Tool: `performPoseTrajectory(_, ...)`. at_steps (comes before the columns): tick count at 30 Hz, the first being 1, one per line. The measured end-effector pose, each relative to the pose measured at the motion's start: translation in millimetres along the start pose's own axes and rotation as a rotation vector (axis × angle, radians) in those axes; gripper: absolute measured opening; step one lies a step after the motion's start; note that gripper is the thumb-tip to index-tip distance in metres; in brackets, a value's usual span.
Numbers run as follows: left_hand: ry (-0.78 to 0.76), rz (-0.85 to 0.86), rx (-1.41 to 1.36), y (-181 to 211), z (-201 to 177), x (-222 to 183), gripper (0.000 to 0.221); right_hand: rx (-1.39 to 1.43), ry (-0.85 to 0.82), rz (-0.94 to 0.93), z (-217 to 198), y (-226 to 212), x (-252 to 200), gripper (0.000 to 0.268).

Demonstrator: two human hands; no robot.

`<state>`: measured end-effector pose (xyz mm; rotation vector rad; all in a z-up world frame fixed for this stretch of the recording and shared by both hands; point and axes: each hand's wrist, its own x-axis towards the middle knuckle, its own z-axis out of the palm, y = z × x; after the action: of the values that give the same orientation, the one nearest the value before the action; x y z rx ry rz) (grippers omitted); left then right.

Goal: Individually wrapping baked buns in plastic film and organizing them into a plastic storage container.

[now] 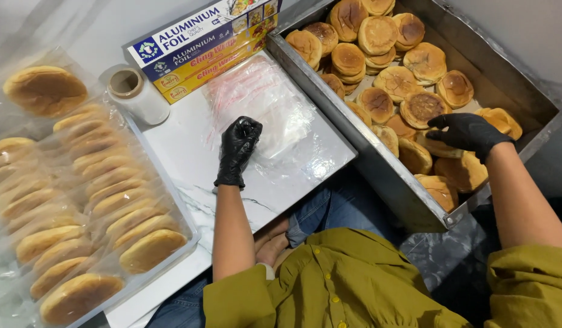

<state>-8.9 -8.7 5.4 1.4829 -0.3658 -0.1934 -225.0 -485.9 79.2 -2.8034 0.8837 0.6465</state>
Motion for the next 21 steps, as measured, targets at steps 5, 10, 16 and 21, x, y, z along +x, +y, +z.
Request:
performPoseTrajectory(5,0.017,0.013,0.141,3,0,0,0.01,-0.028,-0.147,-0.085,-21,-69,-46,0.061)
performPoseTrajectory(10,0.024,0.043,0.133,-2,-1,1,0.009,-0.089,-0.153,-0.004,-24,-64,-31,0.055)
performPoseTrajectory(16,0.017,0.037,0.055,-7,-1,3,0.009,0.321,0.231,-0.148,-47,-52,-23,0.057)
performPoseTrajectory(21,0.02,-0.003,0.07,-3,-1,2,0.009,0.65,0.393,-0.261,-30,-43,7,0.04)
